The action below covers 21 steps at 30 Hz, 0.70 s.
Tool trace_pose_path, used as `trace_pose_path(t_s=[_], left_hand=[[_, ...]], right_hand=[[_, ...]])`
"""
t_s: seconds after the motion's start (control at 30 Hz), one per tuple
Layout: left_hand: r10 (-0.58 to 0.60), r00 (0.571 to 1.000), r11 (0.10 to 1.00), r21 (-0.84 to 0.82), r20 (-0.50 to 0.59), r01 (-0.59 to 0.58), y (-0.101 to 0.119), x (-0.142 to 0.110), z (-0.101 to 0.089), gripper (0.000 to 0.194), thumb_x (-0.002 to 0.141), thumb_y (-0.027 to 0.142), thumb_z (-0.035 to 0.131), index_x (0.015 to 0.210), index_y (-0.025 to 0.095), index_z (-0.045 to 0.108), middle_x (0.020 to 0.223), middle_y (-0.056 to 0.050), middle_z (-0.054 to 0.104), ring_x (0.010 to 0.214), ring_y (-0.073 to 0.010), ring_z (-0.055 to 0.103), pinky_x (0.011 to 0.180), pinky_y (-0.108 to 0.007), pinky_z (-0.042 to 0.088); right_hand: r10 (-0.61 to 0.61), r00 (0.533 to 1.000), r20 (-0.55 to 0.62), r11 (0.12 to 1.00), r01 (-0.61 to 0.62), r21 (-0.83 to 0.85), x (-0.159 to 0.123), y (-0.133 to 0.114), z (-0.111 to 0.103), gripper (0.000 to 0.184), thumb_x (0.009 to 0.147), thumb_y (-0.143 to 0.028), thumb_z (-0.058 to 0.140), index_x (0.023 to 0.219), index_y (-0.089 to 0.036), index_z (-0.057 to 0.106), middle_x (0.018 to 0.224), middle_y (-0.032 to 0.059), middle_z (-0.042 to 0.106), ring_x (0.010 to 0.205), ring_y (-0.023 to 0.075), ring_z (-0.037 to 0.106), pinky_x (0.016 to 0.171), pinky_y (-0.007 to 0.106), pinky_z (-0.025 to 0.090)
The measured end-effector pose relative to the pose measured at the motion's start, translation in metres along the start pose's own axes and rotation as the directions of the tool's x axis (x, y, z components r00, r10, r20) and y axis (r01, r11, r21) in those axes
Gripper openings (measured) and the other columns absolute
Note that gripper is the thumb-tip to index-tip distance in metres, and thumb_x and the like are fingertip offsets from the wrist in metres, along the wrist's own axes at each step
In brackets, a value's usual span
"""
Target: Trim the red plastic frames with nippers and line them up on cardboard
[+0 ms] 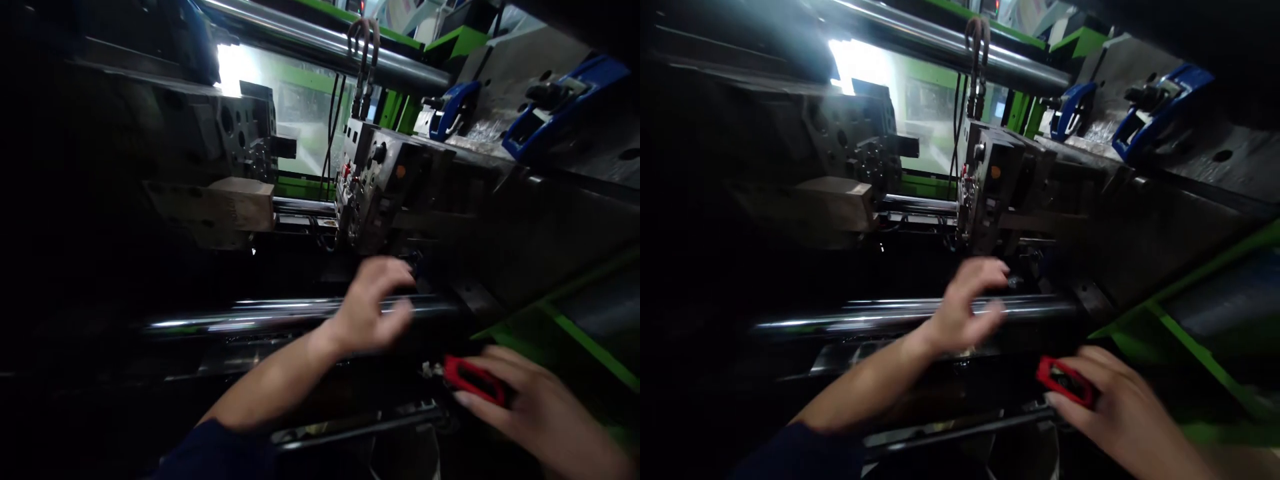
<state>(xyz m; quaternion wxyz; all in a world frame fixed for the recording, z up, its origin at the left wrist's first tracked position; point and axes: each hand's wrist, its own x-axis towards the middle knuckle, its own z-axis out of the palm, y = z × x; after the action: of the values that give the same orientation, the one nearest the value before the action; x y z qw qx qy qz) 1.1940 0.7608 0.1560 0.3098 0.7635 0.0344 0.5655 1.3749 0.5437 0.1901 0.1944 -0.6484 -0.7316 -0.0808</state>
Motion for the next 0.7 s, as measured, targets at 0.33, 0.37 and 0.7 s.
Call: trace_pose_path(t_s=[0.33, 0.37, 0.7], left_hand=[[-0.457, 0.881, 0.883, 0.057, -0.124, 0.466, 0.057, -0.091, 0.01, 0.073, 0.068, 0.031, 0.084, 0.134, 0.047, 0.058, 0.125, -0.008, 0.066, 0.117, -0.0361, 0.065, 0.102, -0.063, 0.055], [-0.456, 0.879, 0.881, 0.074, -0.135, 0.468, 0.057, -0.09, 0.009, 0.073, 0.068, 0.03, 0.085, 0.134, 0.045, 0.059, 0.123, -0.008, 0.067, 0.116, -0.036, 0.065, 0.102, -0.063, 0.054], [-0.435, 0.886, 0.896, 0.018, -0.16, 0.443, 0.03, -0.075, 0.007, 0.07, 0.069, 0.03, 0.08, 0.134, 0.035, 0.056, 0.126, -0.009, 0.063, 0.114, -0.0297, 0.065, 0.101, -0.049, 0.055]], right_hand=[[-0.294, 0.882, -0.368, 0.955, 0.258, -0.146, 0.057, -0.051, 0.073, 0.024, 0.104, -0.025, 0.053, 0.11, -0.008, 0.069, 0.077, 0.0068, 0.059, 0.073, 0.0202, 0.052, 0.064, 0.032, 0.045], [-0.311, 0.867, -0.39, 0.95, 0.27, -0.158, 0.056, -0.052, 0.075, 0.022, 0.103, -0.021, 0.053, 0.111, -0.008, 0.068, 0.077, 0.0068, 0.059, 0.073, 0.0203, 0.051, 0.065, 0.032, 0.045], [-0.326, 0.84, -0.433, 0.92, 0.177, -0.349, 0.043, -0.036, 0.057, 0.02, 0.103, -0.019, 0.051, 0.115, -0.01, 0.064, 0.093, 0.01, 0.068, 0.087, 0.0239, 0.062, 0.081, 0.036, 0.051]])
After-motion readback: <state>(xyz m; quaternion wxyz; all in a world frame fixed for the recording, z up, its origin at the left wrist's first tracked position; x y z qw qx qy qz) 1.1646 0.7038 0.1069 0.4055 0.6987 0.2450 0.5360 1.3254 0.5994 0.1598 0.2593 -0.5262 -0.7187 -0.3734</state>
